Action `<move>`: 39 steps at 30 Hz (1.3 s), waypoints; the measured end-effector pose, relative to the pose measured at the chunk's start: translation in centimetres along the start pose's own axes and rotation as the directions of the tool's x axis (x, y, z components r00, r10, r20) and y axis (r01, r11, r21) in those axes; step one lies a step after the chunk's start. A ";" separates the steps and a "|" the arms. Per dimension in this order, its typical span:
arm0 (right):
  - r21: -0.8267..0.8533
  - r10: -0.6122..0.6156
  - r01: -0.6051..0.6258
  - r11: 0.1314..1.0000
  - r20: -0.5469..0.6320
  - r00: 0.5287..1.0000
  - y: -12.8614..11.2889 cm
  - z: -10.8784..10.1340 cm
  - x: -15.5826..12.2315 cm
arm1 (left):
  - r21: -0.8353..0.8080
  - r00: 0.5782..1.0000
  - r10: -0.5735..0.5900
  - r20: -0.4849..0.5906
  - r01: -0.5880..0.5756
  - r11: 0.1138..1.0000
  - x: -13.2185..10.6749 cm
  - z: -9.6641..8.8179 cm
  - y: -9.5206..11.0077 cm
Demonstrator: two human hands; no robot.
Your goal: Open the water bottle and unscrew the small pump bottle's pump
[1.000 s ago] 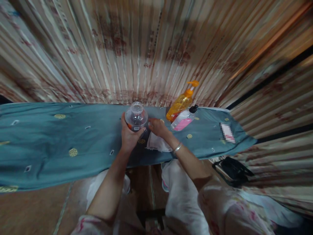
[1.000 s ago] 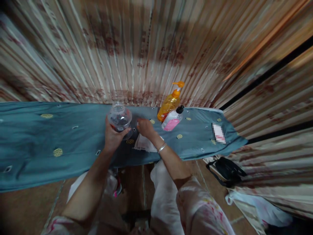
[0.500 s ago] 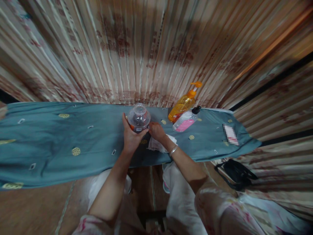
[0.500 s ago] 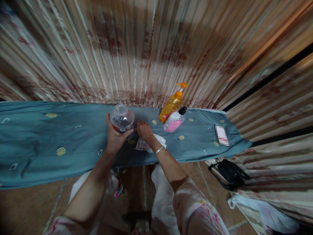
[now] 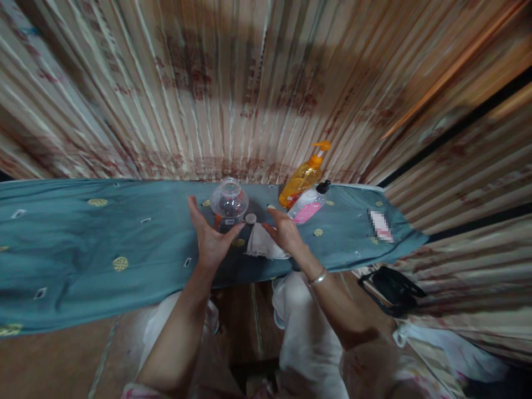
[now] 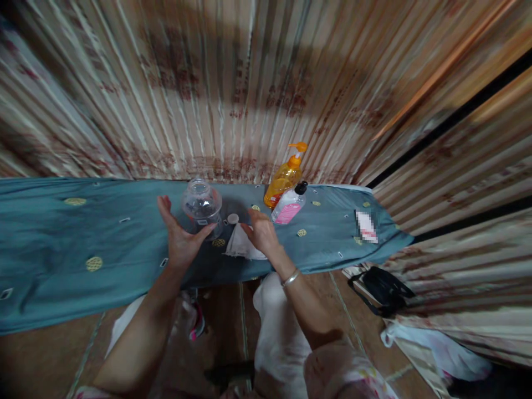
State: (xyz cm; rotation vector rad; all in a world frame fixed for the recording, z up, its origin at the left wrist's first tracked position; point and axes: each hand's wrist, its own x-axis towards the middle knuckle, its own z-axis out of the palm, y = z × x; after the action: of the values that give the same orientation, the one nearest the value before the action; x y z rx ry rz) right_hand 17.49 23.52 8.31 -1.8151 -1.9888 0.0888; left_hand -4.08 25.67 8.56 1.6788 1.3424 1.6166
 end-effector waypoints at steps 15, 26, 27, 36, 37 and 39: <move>0.242 0.439 -0.369 0.898 -0.414 0.797 8.2 -7.0 -3.3 | 0.030 0.851 0.518 0.088 -0.522 0.853 -3.4 0.1 5.2; 0.337 0.686 -0.598 0.727 -0.328 0.649 5.7 -6.5 2.3 | -0.016 0.831 0.415 0.370 -0.441 0.897 -6.3 6.7 2.8; 0.337 0.688 -0.600 0.726 -0.328 0.647 5.6 -6.6 2.2 | -0.013 0.835 0.396 0.383 -0.424 0.906 -6.3 6.9 2.4; 0.327 0.509 -0.404 0.854 -0.365 0.780 3.1 -9.0 -1.2 | -0.116 0.855 0.267 0.445 -0.240 0.964 -6.4 8.1 1.1; 0.337 0.476 -0.367 0.867 -0.343 0.810 2.3 -9.2 -1.7 | -0.136 0.852 0.254 0.458 -0.216 0.967 -6.4 8.2 1.2; 0.372 0.421 -0.306 0.876 -0.280 0.863 0.6 -9.5 -2.6 | -0.166 0.849 0.218 0.482 -0.155 0.974 -6.4 8.2 1.3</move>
State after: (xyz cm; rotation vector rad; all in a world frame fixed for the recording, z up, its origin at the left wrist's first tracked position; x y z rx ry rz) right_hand 21.58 18.81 15.91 -1.8217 -1.2794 0.1743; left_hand 4.98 22.08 4.79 2.0188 0.8263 1.2006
